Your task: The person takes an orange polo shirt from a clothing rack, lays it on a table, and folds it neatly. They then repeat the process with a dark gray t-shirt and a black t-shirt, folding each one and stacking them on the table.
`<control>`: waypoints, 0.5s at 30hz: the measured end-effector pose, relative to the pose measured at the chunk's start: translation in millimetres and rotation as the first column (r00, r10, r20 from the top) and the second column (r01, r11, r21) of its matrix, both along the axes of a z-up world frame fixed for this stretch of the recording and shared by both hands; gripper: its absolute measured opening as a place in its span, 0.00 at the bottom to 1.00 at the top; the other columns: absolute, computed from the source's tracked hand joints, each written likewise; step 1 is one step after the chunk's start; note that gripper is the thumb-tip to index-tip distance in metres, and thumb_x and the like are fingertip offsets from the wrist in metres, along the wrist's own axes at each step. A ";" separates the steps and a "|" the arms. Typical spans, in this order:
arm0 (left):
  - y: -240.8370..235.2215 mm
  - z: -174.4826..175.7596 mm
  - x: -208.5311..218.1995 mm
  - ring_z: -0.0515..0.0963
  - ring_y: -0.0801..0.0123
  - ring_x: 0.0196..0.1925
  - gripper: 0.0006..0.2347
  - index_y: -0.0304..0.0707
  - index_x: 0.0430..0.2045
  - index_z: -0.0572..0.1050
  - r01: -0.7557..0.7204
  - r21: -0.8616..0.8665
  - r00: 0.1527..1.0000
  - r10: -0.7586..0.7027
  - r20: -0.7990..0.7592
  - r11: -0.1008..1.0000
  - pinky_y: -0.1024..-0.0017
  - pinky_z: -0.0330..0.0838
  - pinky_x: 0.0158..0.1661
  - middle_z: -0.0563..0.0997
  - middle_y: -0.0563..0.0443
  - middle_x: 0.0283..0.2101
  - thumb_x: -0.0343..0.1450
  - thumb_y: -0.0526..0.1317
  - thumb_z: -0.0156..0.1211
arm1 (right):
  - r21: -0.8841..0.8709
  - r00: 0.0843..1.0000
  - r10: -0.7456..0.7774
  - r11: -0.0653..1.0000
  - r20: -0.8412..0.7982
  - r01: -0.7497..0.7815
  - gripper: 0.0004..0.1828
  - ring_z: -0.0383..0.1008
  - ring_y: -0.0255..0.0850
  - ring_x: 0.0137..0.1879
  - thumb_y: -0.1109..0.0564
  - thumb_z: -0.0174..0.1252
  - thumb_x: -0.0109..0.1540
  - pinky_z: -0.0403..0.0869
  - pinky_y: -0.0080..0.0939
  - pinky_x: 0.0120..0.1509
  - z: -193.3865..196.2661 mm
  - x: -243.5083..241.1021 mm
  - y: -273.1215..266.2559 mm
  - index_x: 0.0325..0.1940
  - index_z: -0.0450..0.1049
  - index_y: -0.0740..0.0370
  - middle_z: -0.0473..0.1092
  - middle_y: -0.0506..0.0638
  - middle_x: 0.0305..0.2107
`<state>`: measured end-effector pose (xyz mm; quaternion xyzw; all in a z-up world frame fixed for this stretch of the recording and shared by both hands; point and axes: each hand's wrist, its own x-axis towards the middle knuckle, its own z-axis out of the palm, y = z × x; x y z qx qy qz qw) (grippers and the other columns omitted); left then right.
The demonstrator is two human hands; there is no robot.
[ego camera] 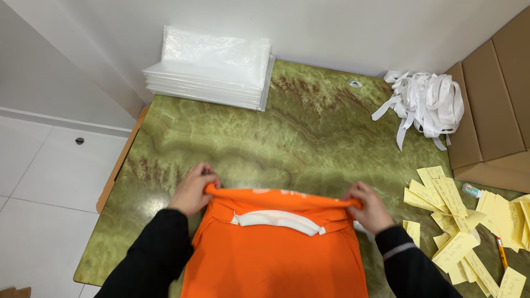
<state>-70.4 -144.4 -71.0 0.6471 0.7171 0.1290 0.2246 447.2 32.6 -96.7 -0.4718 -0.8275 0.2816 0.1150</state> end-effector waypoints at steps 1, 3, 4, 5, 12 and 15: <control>-10.9 14.1 7.6 0.75 0.48 0.61 0.10 0.52 0.29 0.79 -0.001 -0.002 1.000 0.001 0.000 1.000 0.56 0.72 0.59 0.71 0.52 0.53 0.59 0.38 0.75 | -0.002 1.000 0.001 1.000 0.000 -0.001 0.08 0.78 0.50 0.47 0.59 0.70 0.50 0.77 0.47 0.55 6.7 1.0 -15.6 0.33 0.83 0.51 0.75 0.48 0.37; -33.0 41.5 24.4 0.76 0.61 0.61 0.09 0.56 0.30 0.83 0.098 -0.045 0.984 -0.104 -0.148 0.994 0.61 0.82 0.59 0.72 0.56 0.57 0.62 0.37 0.76 | 0.081 0.996 0.094 0.992 -0.002 -0.093 0.08 0.68 0.42 0.49 0.63 0.67 0.53 0.74 0.41 0.51 20.2 5.4 -49.0 0.29 0.87 0.51 0.66 0.44 0.36; -41.1 35.4 24.5 0.76 0.61 0.61 0.09 0.56 0.30 0.83 0.100 -0.047 0.983 -0.106 -0.147 0.994 0.61 0.82 0.59 0.72 0.56 0.57 0.62 0.37 0.76 | 0.079 0.996 0.091 0.993 -0.001 -0.091 0.08 0.68 0.42 0.49 0.63 0.67 0.53 0.74 0.41 0.51 21.5 6.5 -56.4 0.29 0.87 0.51 0.66 0.44 0.36; -49.4 29.5 24.9 0.73 0.57 0.59 0.09 0.57 0.33 0.82 0.090 -0.046 0.988 -0.095 -0.123 0.995 0.56 0.77 0.56 0.69 0.55 0.58 0.64 0.51 0.71 | 0.085 0.990 0.136 0.987 0.024 -0.138 0.08 0.68 0.45 0.57 0.55 0.69 0.51 0.72 0.48 0.58 23.1 7.8 -63.8 0.34 0.87 0.48 0.67 0.47 0.47; -31.7 15.1 28.1 0.73 0.51 0.61 0.23 0.57 0.52 0.71 -0.087 -0.199 0.996 0.091 0.009 0.976 0.52 0.71 0.57 0.65 0.52 0.61 0.65 0.52 0.73 | -0.173 1.000 -0.020 0.985 -0.013 0.018 0.24 0.77 0.40 0.52 0.46 0.74 0.55 0.74 0.40 0.57 6.6 -5.6 -46.0 0.51 0.73 0.50 0.75 0.45 0.46; -17.5 12.3 19.2 0.62 0.57 0.70 0.23 0.55 0.55 0.78 0.053 -0.339 0.997 -0.070 -0.037 0.939 0.52 0.63 0.69 0.61 0.53 0.63 0.67 0.55 0.73 | -0.265 0.989 0.008 0.964 0.149 0.032 0.41 0.76 0.43 0.51 0.46 0.77 0.51 0.74 0.41 0.57 -14.9 1.8 -27.3 0.67 0.71 0.42 0.75 0.50 0.46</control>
